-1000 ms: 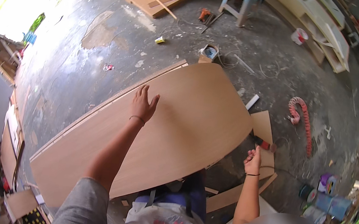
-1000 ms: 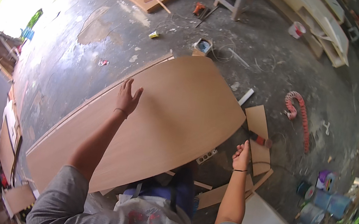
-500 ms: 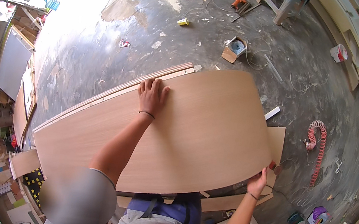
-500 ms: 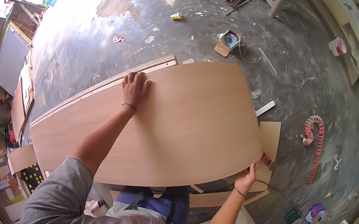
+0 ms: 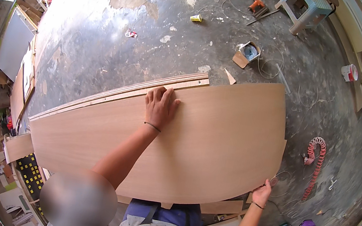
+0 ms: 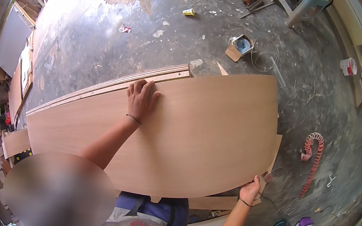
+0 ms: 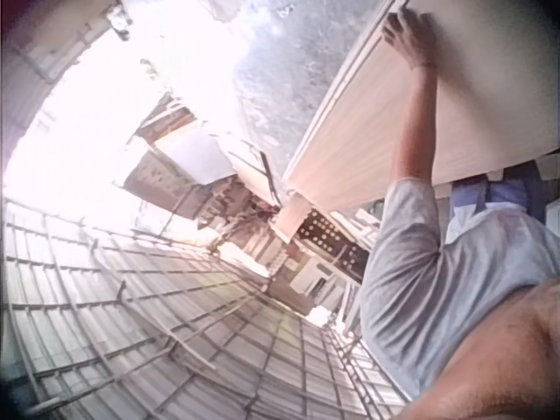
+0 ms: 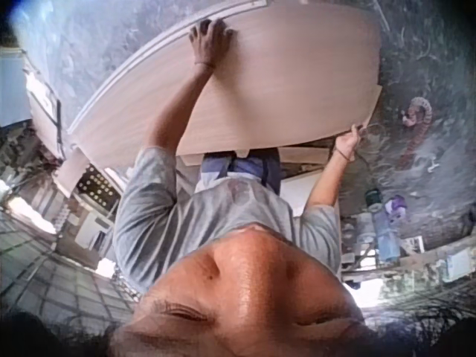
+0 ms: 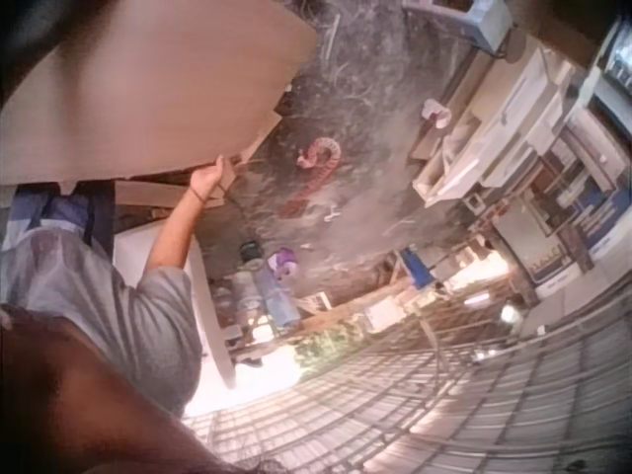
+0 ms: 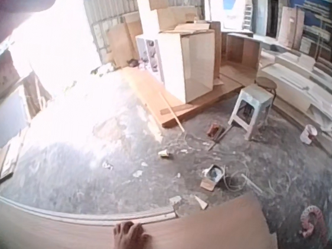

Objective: The person picks up a curved wooden panel, places it on a stack of boards, and uses a try square and a pencil to draw measurement lines on the surface. They then use a utility knife to score along a wooden guide strip on the panel.

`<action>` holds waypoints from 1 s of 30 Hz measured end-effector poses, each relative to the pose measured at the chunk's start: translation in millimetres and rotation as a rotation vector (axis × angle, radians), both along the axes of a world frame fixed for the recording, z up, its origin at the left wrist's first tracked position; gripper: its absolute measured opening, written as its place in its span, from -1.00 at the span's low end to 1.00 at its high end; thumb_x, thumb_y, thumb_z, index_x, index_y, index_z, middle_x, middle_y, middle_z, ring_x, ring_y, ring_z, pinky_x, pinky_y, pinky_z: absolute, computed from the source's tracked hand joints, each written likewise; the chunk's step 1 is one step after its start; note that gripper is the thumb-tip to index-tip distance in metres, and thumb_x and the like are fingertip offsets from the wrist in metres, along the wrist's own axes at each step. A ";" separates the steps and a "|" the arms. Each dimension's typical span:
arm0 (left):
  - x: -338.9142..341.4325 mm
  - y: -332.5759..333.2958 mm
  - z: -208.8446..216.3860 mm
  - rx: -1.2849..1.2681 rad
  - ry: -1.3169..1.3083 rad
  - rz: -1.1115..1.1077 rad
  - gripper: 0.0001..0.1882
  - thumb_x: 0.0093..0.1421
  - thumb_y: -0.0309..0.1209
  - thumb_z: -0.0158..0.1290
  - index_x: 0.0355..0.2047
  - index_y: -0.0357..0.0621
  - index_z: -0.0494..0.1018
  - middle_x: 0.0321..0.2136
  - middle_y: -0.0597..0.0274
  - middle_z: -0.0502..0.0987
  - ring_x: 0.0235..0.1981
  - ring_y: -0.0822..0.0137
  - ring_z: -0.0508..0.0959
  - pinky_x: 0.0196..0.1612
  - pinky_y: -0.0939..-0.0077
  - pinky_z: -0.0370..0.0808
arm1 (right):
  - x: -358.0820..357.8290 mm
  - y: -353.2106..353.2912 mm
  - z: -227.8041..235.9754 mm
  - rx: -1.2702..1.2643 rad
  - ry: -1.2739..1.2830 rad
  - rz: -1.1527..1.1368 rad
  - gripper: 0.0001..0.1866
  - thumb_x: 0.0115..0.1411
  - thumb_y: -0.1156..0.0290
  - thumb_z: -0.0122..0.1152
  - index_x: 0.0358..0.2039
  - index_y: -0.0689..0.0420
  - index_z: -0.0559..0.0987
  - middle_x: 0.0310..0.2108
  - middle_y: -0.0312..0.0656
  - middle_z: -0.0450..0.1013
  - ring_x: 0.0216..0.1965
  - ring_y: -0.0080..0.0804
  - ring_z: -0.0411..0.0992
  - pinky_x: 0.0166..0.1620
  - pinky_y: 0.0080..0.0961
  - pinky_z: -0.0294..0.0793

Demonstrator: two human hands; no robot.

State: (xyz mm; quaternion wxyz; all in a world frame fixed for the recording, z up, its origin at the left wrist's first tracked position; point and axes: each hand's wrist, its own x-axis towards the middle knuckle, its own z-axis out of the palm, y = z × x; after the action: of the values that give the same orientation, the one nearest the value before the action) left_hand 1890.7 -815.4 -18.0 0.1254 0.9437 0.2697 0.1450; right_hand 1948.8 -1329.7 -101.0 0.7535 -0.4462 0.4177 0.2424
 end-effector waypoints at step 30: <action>-1.9 -0.9 3.4 -0.086 0.004 0.060 -0.62 0.01 -0.20 0.13 -0.19 -0.05 0.37 -0.17 0.18 0.36 -0.06 0.13 0.30 0.01 0.23 0.18 | 98.9 291.9 102.5 -0.948 -1.402 1.110 -0.70 0.04 0.42 0.21 -0.19 0.23 0.52 -0.17 -0.09 0.42 -0.14 -0.15 0.36 -0.08 -0.34 0.35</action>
State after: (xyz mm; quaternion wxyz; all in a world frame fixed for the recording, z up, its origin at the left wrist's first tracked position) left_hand 1888.8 -816.3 -14.6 0.1612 0.9291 0.3041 0.1352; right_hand 2047.7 -1037.8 1.5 0.3550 -0.8723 -0.3323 0.0508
